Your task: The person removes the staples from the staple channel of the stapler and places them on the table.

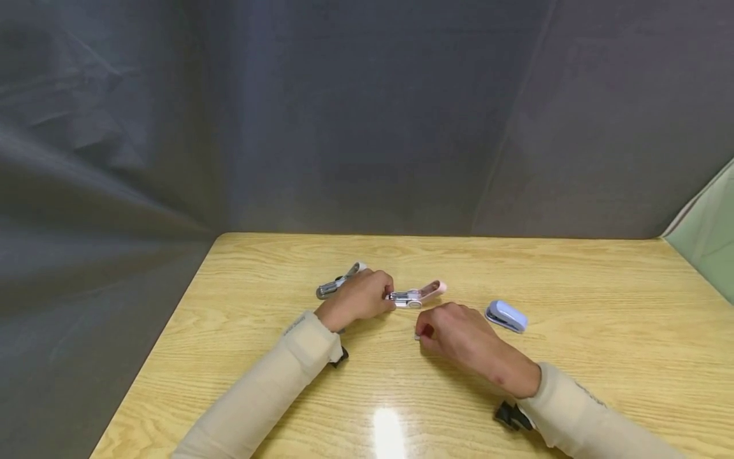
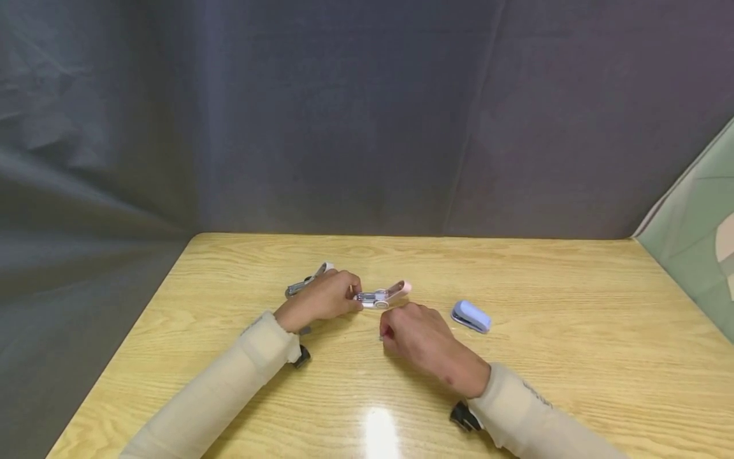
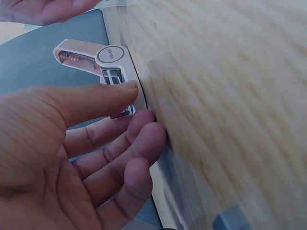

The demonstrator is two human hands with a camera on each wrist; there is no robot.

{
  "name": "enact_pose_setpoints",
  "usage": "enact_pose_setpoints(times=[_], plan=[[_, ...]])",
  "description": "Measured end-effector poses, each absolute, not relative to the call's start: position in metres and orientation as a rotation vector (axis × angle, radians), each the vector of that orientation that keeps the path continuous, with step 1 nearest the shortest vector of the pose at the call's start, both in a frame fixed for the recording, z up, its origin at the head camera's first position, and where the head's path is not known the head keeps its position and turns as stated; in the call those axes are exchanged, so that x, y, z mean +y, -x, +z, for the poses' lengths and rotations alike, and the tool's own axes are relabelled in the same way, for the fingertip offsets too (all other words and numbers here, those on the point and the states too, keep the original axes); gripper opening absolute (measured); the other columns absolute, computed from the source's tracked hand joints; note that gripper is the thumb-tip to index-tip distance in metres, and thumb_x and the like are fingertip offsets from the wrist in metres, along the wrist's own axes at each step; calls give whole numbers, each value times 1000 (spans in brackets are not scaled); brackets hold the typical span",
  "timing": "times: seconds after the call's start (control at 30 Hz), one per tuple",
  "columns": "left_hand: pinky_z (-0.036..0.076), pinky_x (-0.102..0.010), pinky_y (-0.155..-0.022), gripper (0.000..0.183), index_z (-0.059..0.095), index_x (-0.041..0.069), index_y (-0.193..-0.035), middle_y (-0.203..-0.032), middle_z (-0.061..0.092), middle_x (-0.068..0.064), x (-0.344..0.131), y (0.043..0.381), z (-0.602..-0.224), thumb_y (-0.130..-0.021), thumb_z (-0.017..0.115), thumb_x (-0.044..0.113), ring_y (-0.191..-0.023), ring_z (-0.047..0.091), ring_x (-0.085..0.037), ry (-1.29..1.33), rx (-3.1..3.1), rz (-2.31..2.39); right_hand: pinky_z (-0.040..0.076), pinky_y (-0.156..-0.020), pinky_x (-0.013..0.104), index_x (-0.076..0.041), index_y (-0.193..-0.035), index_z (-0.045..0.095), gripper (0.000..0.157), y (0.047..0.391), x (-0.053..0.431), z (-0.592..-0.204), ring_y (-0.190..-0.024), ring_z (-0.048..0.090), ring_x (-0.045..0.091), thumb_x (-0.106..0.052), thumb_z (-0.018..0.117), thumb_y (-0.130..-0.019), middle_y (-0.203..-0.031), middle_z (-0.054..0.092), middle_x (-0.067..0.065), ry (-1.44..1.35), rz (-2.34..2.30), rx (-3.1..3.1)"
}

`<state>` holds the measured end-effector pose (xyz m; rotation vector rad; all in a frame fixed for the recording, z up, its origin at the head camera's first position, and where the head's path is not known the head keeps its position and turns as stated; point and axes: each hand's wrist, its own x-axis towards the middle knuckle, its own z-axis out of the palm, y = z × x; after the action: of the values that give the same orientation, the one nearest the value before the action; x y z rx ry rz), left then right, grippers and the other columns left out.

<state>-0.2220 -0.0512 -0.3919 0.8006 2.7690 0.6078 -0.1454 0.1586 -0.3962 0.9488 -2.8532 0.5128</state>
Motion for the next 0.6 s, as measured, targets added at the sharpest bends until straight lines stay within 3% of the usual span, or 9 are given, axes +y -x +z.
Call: enact_pose_setpoints(times=[0.33,0.6], plan=[[36,-28,-57,24,63,16,-76,-64,52,3,-50,219,-393,-94,78,21,-57,43,-11,-786,2811,571,48,-55,30,-21,-82,75,16,143,160,-395,-66,56,5,-6,79,-84,-76,65,-15,-917,477,-2875],[29,-27,-49,31,57,14,-70,-57,37,5,-49,211,-393,-94,75,19,-49,31,-9,-788,2824,594,44,-53,25,-20,-82,74,13,137,166,-392,-62,51,1,-8,78,-86,-78,66,-15,-896,546,-2845]])
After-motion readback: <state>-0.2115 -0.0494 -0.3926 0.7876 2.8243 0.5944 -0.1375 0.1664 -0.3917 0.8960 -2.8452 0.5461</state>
